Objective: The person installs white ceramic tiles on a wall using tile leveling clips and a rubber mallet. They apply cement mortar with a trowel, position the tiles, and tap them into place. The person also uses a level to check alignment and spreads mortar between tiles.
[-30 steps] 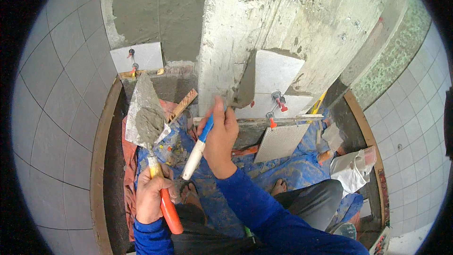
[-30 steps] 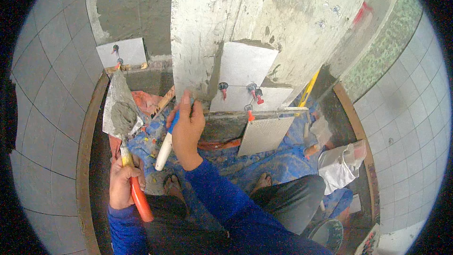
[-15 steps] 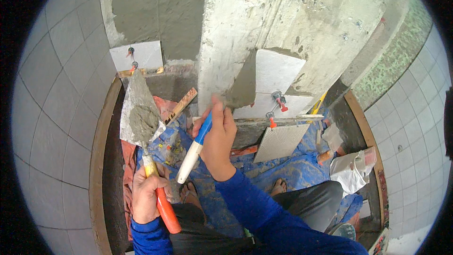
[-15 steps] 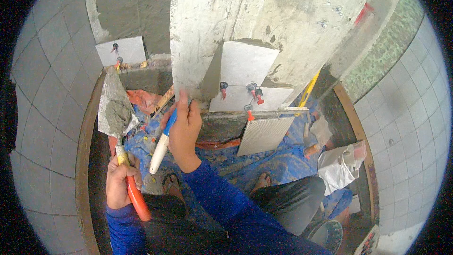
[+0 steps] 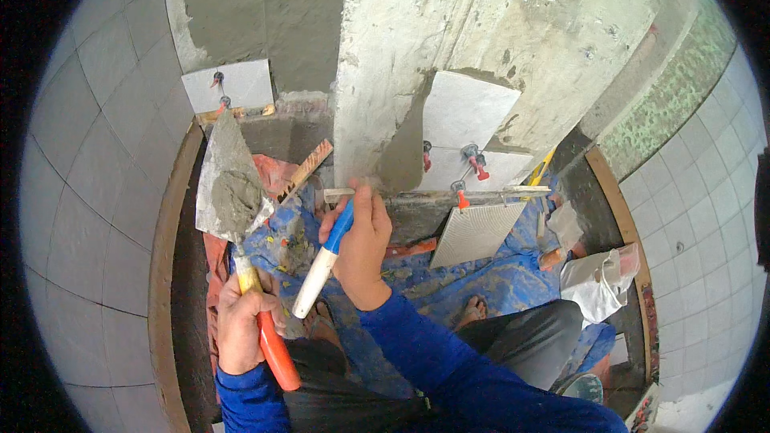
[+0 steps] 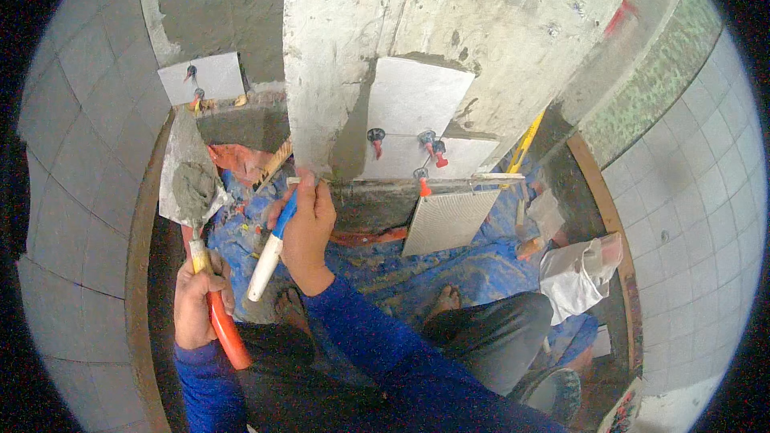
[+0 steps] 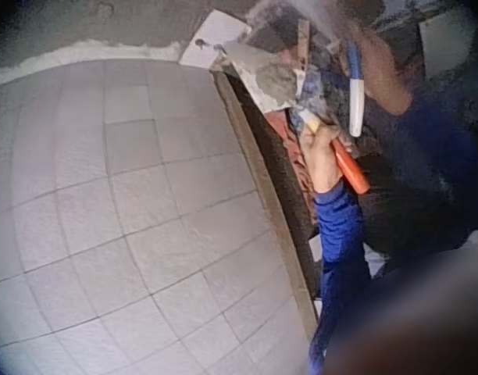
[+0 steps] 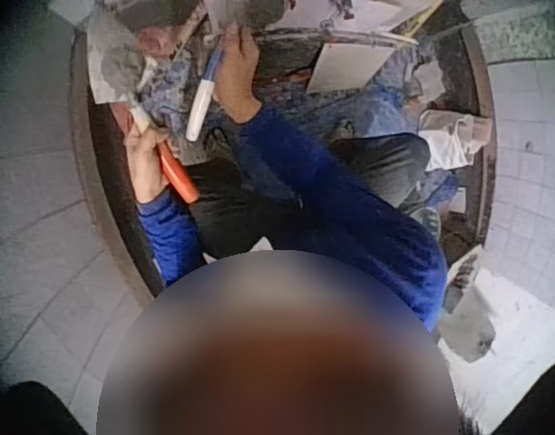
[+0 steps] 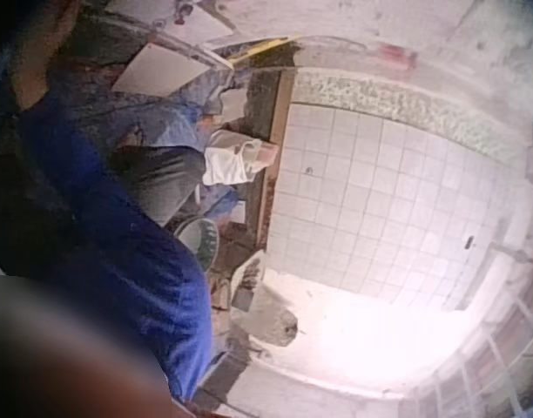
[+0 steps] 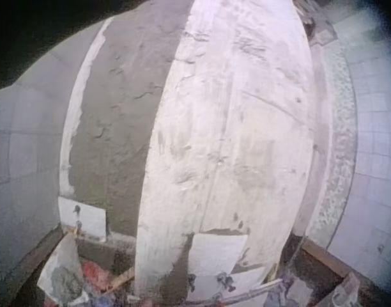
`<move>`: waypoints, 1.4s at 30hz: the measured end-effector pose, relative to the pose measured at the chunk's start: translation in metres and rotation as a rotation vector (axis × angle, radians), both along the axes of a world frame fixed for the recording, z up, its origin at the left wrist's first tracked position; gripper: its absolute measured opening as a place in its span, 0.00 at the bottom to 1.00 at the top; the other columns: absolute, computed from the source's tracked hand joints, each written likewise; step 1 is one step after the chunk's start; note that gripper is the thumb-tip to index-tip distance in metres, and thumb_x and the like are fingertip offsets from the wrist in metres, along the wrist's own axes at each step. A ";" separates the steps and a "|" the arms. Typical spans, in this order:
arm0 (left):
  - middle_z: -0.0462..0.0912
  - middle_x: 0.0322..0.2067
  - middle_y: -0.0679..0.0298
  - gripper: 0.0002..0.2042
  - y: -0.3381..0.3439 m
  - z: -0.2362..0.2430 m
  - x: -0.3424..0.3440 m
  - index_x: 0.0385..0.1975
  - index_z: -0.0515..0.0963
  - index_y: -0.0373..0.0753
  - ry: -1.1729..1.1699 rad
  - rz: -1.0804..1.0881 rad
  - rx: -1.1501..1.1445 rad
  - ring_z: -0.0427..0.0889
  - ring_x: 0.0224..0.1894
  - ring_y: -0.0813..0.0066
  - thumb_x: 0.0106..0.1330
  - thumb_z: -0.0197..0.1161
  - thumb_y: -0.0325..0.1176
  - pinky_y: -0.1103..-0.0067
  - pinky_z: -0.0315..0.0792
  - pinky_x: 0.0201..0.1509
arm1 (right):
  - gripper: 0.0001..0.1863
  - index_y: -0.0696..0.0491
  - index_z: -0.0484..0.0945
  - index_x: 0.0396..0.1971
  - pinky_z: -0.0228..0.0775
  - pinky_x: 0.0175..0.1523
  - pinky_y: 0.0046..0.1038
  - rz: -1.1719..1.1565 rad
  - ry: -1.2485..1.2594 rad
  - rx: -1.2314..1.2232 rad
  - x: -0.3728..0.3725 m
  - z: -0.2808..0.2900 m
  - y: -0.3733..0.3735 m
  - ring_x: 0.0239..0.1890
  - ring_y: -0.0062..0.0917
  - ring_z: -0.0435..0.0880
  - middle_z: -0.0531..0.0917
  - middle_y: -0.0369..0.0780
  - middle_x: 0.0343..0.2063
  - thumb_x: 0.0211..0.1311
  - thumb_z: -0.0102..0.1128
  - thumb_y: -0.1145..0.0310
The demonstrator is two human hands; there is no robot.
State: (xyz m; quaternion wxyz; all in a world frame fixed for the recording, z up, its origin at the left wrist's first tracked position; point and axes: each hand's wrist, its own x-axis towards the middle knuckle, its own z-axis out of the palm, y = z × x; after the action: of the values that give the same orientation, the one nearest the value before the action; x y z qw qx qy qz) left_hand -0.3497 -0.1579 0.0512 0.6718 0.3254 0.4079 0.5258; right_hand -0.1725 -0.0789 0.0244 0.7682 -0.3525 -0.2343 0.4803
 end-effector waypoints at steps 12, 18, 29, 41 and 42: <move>0.75 0.21 0.63 0.07 -0.002 0.005 0.003 0.34 0.72 0.35 0.051 -0.055 -0.053 0.74 0.14 0.73 0.56 0.57 0.19 0.78 0.71 0.18 | 0.20 0.58 0.72 0.54 0.72 0.25 0.27 0.002 -0.188 -0.318 0.008 -0.078 -0.049 0.20 0.21 0.76 0.75 0.35 0.30 0.82 0.51 0.55; 0.76 0.25 0.61 0.08 -0.003 0.011 0.012 0.35 0.72 0.35 0.020 -0.118 -0.078 0.76 0.16 0.73 0.57 0.57 0.19 0.78 0.72 0.19 | 0.19 0.57 0.74 0.53 0.75 0.29 0.25 0.098 -0.557 -0.355 0.027 -0.097 -0.066 0.27 0.17 0.81 0.78 0.37 0.31 0.78 0.58 0.57; 0.76 0.29 0.61 0.07 -0.010 0.003 0.021 0.35 0.72 0.36 -0.135 -0.270 -0.158 0.77 0.18 0.74 0.58 0.59 0.21 0.79 0.73 0.20 | 0.22 0.61 0.78 0.56 0.75 0.49 0.49 -0.174 -1.555 -0.335 0.147 -0.113 -0.094 0.48 0.57 0.83 0.83 0.56 0.45 0.70 0.66 0.62; 0.75 0.26 0.61 0.06 -0.010 0.009 0.037 0.33 0.71 0.35 -0.059 -0.283 -0.143 0.77 0.17 0.73 0.57 0.57 0.21 0.79 0.73 0.20 | 0.21 0.62 0.81 0.54 0.75 0.45 0.45 -0.357 -1.568 -0.362 0.144 -0.068 -0.089 0.42 0.53 0.83 0.83 0.53 0.39 0.68 0.67 0.63; 0.75 0.26 0.61 0.06 -0.011 0.010 0.038 0.33 0.70 0.35 -0.038 -0.284 -0.141 0.77 0.17 0.73 0.57 0.57 0.21 0.78 0.73 0.20 | 0.21 0.62 0.81 0.54 0.75 0.45 0.45 -0.359 -1.571 -0.378 0.142 -0.061 -0.092 0.41 0.53 0.83 0.83 0.53 0.39 0.68 0.68 0.64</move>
State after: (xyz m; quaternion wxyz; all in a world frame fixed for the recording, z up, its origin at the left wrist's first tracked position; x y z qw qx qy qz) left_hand -0.3118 -0.1684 0.0608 0.7681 0.3216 0.3809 0.4018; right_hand -0.0304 -0.1705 -0.0368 0.3735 -0.7406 -0.5586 -0.0046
